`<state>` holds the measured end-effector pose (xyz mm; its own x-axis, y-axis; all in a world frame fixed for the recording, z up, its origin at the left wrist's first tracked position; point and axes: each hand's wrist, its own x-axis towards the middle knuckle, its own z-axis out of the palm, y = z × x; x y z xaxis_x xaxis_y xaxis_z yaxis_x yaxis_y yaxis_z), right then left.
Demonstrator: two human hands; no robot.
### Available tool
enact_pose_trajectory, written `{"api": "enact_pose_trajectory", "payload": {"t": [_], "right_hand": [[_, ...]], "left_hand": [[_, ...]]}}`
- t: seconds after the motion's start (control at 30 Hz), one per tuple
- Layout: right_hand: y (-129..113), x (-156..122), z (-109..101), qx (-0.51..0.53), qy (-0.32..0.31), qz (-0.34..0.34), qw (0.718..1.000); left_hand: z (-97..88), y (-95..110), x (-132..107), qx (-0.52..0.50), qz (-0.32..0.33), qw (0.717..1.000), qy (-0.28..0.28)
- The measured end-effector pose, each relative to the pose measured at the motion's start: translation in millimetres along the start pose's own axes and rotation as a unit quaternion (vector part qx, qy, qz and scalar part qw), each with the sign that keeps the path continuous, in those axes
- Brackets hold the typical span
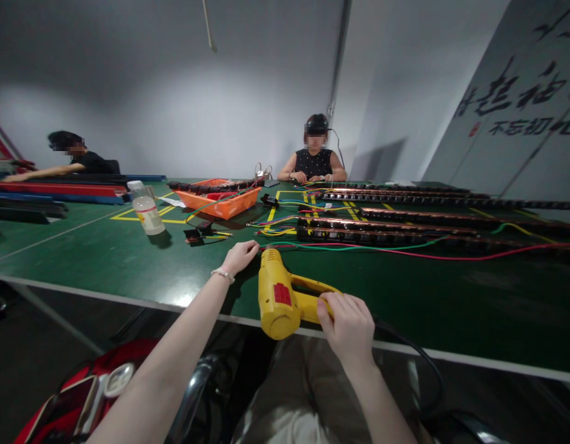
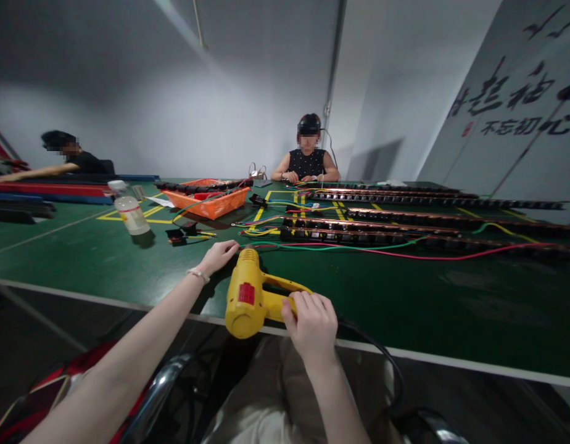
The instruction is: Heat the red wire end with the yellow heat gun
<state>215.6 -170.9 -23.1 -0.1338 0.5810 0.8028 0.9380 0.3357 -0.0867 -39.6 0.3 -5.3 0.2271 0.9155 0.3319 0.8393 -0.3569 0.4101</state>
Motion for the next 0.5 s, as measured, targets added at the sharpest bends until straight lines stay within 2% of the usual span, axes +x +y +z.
{"api": "enact_pose_trajectory", "payload": {"t": [0.1,0.23,0.5], "right_hand": [[10.9,-0.6,-5.0,-0.026,-0.005,-0.001,1.0],[30.7,-2.1,-12.8,-0.063,0.007,0.001,0.998],[82.5,-15.0,-31.9,-0.148,0.033,0.023,0.988]], "left_hand": [[2.6,-2.1,1.0,-0.038,0.016,0.999,0.018],[3.6,-2.9,0.5,-0.061,0.029,0.998,0.003],[0.9,1.0,0.1,0.011,-0.002,0.999,-0.039]]}}
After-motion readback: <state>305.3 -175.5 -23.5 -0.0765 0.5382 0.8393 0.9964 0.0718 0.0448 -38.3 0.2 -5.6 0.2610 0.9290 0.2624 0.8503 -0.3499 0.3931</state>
